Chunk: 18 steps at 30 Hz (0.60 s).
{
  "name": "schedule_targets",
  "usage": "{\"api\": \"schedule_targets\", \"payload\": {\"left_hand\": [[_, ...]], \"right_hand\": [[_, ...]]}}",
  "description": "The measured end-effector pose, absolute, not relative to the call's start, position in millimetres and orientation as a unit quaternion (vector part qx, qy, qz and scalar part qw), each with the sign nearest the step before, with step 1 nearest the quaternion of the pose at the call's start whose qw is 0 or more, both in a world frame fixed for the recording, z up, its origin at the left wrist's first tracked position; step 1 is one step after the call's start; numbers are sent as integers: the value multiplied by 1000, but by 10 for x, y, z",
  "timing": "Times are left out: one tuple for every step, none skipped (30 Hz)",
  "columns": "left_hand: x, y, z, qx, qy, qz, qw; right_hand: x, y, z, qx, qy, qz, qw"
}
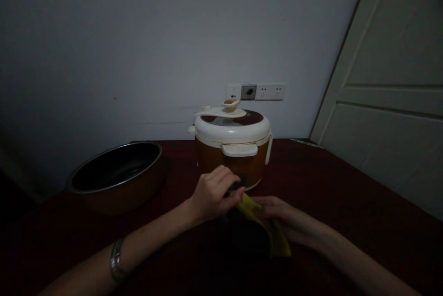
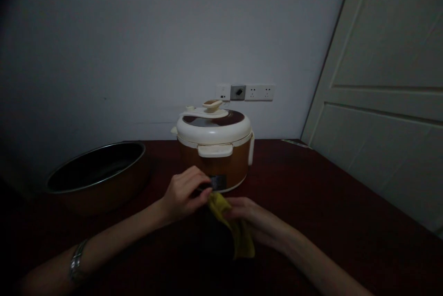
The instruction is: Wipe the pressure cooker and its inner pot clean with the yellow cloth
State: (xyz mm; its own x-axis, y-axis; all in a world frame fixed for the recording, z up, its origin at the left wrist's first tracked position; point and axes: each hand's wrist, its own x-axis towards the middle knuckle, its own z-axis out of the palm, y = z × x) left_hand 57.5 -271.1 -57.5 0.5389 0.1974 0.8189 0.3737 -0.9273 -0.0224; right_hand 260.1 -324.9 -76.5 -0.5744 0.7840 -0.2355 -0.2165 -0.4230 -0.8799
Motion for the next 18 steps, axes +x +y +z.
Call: {"api": "schedule_targets", "payload": {"left_hand": [[580,-2753,-630,-893,-192,-404,50],[575,-2784,-682,-908,-221,-355,-6],[561,-2808,-727,-917,-245,-307,-72],[537,-2824,-763,-917,-264,-262,-144],[505,-2836,-788,-909,-279,-221,-216],[468,-2843,-803,-895,-291,-189,-279],[426,-2849,-809,-880,-301,-167,-328],[382,-2852,-808,-866,-309,-154,-363],[336,-2853,-801,-854,-313,-150,-387],[291,-2852,-790,-844,-315,-146,-409],[247,-2850,-777,-832,-312,-141,-435],[207,-2847,-764,-819,-308,-132,-466],[174,-2844,-753,-804,-303,-122,-497],[149,-2843,-746,-788,-298,-113,-526],[133,-2843,-745,-773,-296,-108,-551],[128,-2847,-751,-757,-298,-110,-570],[131,-2852,-766,-740,-305,-122,-587],[138,-2857,-788,-719,-314,-140,-604]], "right_hand": [[2564,-3256,-759,-313,-470,772,293],[2532,-3256,-755,-305,-503,763,269],[2505,-3249,-752,-307,-530,749,253],[2485,-3233,-750,-317,-553,731,245],[2471,-3211,-748,-329,-573,710,241],[2465,-3184,-745,-342,-592,689,240],[2465,-3154,-742,-352,-610,668,239],[2470,-3124,-738,-359,-626,649,241],[2478,-3096,-735,-364,-639,632,244],[2489,-3070,-734,-369,-649,619,245],[2499,-3046,-737,-374,-654,610,246],[2507,-3024,-745,-383,-655,602,246],[2508,-3003,-760,-394,-655,594,248],[2500,-2983,-783,-405,-655,586,253],[2480,-2962,-812,-415,-655,577,259],[2448,-2943,-846,-419,-654,570,269],[2405,-2925,-883,-418,-652,566,282],[2355,-2911,-920,-413,-649,568,294]]}}
